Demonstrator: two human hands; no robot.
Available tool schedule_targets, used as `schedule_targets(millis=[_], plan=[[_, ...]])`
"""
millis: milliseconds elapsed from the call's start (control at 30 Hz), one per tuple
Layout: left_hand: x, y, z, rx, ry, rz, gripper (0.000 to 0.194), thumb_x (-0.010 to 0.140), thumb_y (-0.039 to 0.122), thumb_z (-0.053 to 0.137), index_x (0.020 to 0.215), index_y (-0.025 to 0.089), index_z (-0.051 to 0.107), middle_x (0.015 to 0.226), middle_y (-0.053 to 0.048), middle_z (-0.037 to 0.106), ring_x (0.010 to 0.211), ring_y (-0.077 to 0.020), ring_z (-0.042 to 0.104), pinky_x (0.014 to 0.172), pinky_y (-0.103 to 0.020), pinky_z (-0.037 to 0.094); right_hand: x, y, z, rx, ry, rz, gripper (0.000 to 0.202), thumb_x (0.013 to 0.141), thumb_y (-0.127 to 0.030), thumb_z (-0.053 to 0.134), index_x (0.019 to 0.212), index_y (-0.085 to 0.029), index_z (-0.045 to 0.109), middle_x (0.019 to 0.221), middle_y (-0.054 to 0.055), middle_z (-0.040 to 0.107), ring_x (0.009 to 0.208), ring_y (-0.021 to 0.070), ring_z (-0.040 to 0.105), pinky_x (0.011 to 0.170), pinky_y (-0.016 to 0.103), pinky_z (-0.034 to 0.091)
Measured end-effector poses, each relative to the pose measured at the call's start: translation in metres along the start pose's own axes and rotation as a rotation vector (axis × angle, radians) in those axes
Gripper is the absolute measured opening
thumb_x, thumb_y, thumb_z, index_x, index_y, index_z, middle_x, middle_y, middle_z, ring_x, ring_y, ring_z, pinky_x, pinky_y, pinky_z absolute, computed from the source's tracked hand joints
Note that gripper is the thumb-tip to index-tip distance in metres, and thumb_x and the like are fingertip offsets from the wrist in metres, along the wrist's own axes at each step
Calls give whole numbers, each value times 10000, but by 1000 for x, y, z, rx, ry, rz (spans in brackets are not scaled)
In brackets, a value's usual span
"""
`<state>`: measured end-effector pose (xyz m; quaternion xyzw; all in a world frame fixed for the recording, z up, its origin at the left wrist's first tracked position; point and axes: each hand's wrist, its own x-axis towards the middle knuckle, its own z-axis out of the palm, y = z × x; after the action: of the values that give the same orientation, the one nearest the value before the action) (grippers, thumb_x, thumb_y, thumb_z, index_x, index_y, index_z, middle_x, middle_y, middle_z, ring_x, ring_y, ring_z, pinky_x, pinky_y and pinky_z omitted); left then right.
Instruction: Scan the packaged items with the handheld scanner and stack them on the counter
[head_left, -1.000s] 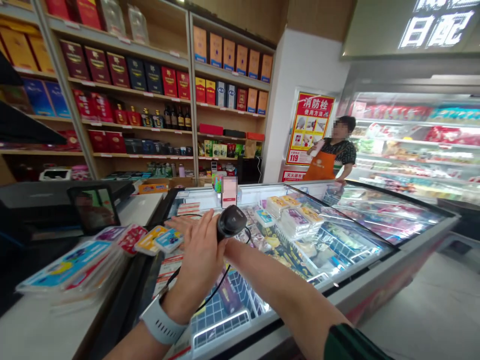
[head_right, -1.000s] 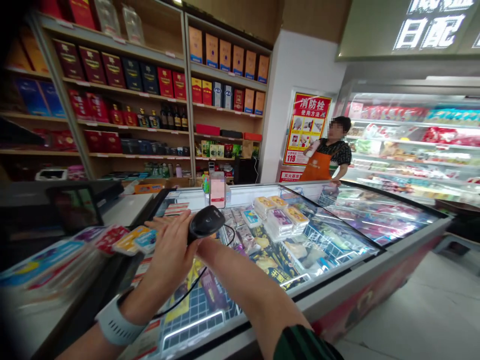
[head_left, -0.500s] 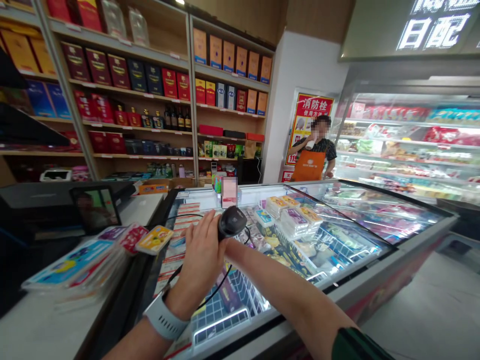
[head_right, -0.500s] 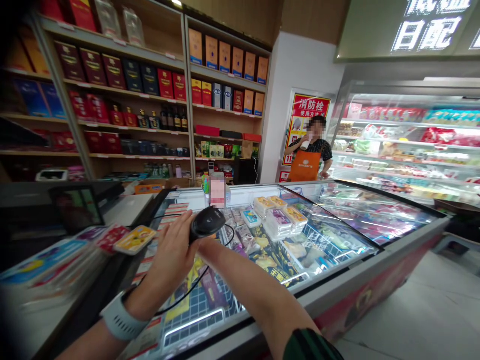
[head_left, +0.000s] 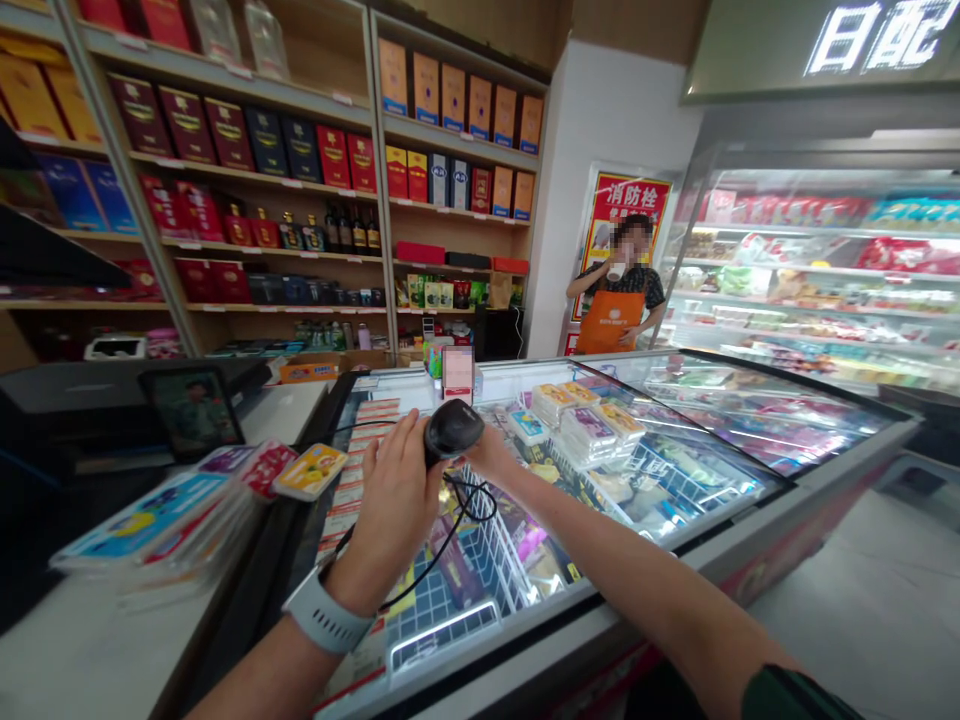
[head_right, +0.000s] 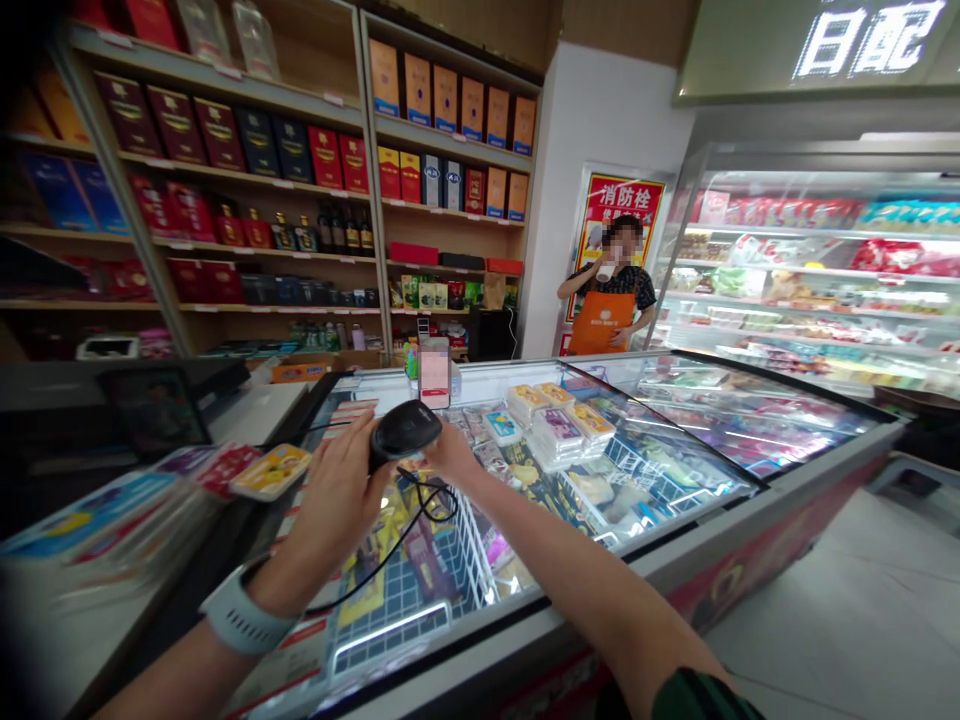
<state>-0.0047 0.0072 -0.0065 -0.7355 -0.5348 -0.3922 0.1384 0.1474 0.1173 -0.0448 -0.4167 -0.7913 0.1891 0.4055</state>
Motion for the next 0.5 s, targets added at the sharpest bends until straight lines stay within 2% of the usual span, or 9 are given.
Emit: schedule_targets(millis=[67, 133, 200, 300, 500], plan=[[1, -2, -1, 0, -10, -7, 477, 905, 278, 431, 1337, 75, 432, 1438, -198, 466, 1334, -328, 425, 1078, -526, 331, -15, 6, -16, 123, -26, 157, 291, 909, -323, 488, 1178, -218, 518, 775, 6, 681, 535, 141, 651, 466, 240, 498], [2, -3, -1, 1, -8, -11, 481, 910, 292, 430, 1340, 76, 426, 1439, -199, 462, 1350, -320, 408, 1090, -511, 325, -28, 9, -30, 239, -52, 310, 312, 904, -330, 507, 1194, -216, 485, 609, -42, 629, 441, 120, 600, 393, 193, 420], [3, -5, 0, 1, -8, -18, 480, 911, 300, 433, 1342, 90, 421, 1437, -196, 464, 1355, -314, 406, 1095, -507, 321, -38, 10, -41, 295, -69, 385, 290, 877, -285, 546, 1148, -204, 479, 539, -63, 604, 423, 113, 580, 392, 179, 404], [2, -7, 3, 8, -29, -26, 473, 907, 291, 434, 1343, 107, 419, 1431, -191, 471, 1349, -313, 413, 1093, -511, 321, -47, 11, -49, 328, -69, 402, 259, 817, -201, 596, 1046, -199, 475, 580, -53, 642, 469, 111, 603, 435, 184, 441], [0, -7, 8, 44, -57, -15, 479, 910, 291, 435, 1351, 105, 412, 1428, -192, 468, 1350, -314, 408, 1090, -501, 324, -54, 20, -48, 436, -55, 387, 137, 806, -176, 604, 914, -199, 523, 624, -44, 646, 551, 107, 633, 513, 196, 495]])
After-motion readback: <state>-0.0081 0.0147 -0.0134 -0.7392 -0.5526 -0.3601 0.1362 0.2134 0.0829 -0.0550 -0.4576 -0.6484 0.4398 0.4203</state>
